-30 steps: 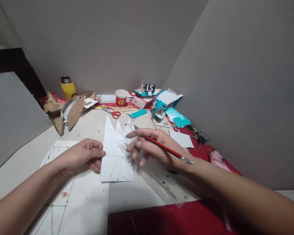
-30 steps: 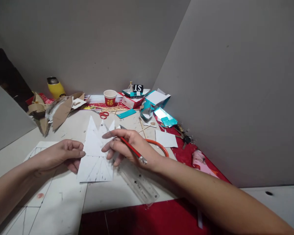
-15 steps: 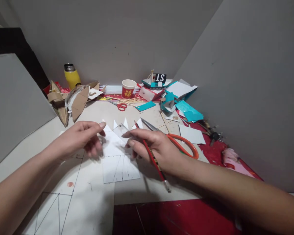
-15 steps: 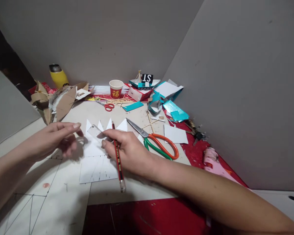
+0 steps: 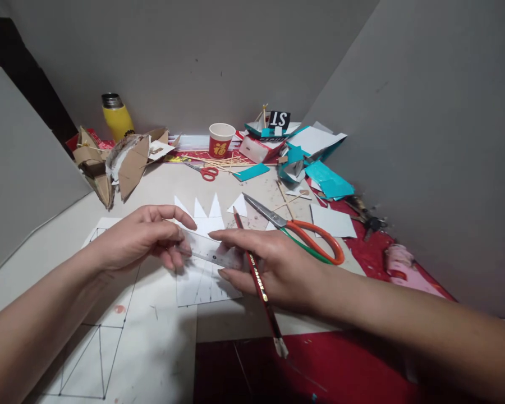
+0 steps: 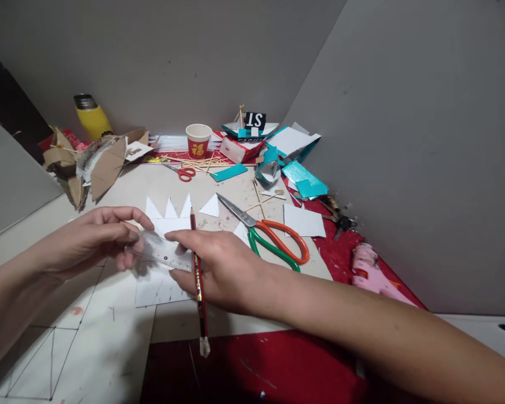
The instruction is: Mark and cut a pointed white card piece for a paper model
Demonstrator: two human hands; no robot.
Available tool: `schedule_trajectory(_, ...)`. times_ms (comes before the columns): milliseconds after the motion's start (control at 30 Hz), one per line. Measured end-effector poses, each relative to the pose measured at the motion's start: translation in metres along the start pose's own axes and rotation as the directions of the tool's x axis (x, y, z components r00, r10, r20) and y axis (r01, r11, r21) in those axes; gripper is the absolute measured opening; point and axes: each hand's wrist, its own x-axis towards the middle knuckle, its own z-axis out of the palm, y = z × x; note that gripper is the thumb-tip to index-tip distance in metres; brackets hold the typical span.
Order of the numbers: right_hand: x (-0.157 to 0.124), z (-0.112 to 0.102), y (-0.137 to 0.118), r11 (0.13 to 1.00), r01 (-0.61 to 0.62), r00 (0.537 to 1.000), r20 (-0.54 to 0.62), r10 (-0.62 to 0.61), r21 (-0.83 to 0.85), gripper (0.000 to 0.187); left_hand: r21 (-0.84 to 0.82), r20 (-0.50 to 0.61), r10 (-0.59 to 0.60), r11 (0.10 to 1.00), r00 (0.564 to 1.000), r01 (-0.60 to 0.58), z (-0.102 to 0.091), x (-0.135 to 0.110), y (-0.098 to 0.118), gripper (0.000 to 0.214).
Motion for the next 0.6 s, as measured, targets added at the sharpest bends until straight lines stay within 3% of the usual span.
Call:
schedule_trajectory(100,-0.006,-0.001,0.009,0.994,0.075,0.997,0.017,-0.073,-0.086,0.039,0.099,0.001,0.008,0.995,1.0,-0.008,-0.001,0.001,-0.001,0.019)
schedule_trajectory(233,-0.012,-0.007,0.014,0.979,0.111,0.991,0.088,-0.097,-0.169,0.04,0.232,-0.1,0.084,0.971,0.991,-0.059,-0.004,0.002,-0.001,0.02)
schedule_trajectory(367,-0.02,-0.014,0.013,0.977,0.066,0.996,0.068,-0.053,-0.204,0.036,0.377,-0.03,0.041,0.926,0.999,-0.027,-0.007,0.002,-0.004,0.022)
schedule_trajectory(500,-0.024,-0.017,0.003,0.998,-0.067,0.989,0.129,0.068,-0.007,0.026,0.469,-0.051,0.041,0.883,0.998,-0.013,-0.01,0.004,-0.009,0.023)
schedule_trajectory(600,-0.022,-0.016,-0.004,0.962,-0.22,0.959,0.217,0.182,0.164,0.025,0.475,-0.101,0.03,0.88,0.994,0.021,-0.013,0.006,-0.01,0.025)
